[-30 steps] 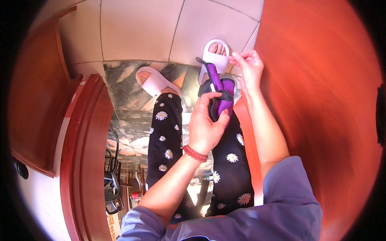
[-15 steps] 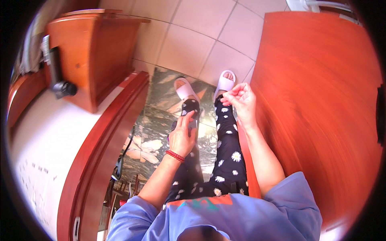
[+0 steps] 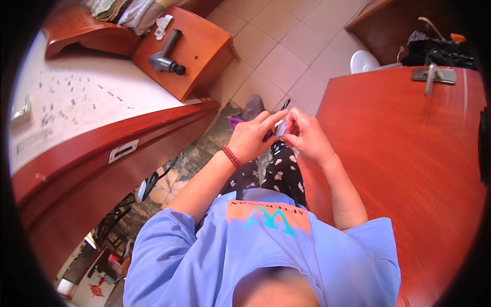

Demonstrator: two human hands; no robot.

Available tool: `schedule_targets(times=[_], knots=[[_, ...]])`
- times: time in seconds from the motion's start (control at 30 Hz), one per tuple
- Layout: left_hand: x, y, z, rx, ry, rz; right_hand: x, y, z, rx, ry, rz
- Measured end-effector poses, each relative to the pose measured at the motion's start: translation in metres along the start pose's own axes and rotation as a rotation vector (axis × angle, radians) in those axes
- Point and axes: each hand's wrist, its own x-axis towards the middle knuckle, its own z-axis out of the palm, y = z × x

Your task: The person wipes a metal door handle and the surrounding wooden surface with a purple cloth before walking to a large wooden wardrobe to wipe its exterior panels.

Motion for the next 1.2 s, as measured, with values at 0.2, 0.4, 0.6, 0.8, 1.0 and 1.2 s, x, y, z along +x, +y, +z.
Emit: schedule_targets(times=[0.2,0.4,0.6,0.8,1.0,1.2], knots=[[-0.013,0.032,-0.026,-0.162,0.125,0.059,-0.031,-0.067,-0.016,0.220,0.017,-0.004],[-0.019,0.044,-0.035,-0.418,0.284,0.062,-0.051,-0.090,-0.020,0.269,0.081,-0.116],[-0.019,0.065,-0.061,-0.616,0.313,0.001,-0.057,-0.109,-0.014,0.149,0.239,-0.269],[-0.013,0.067,-0.080,-0.722,0.364,-0.023,-0.059,-0.130,-0.009,0.084,0.221,-0.265],[-0.009,0.079,-0.094,-1.094,0.242,-0.177,-0.052,-0.136,0.005,0.186,0.224,-0.246],[-0.010,0.086,-0.102,-1.382,0.114,-0.242,-0.041,-0.126,0.009,0.294,0.214,-0.242]])
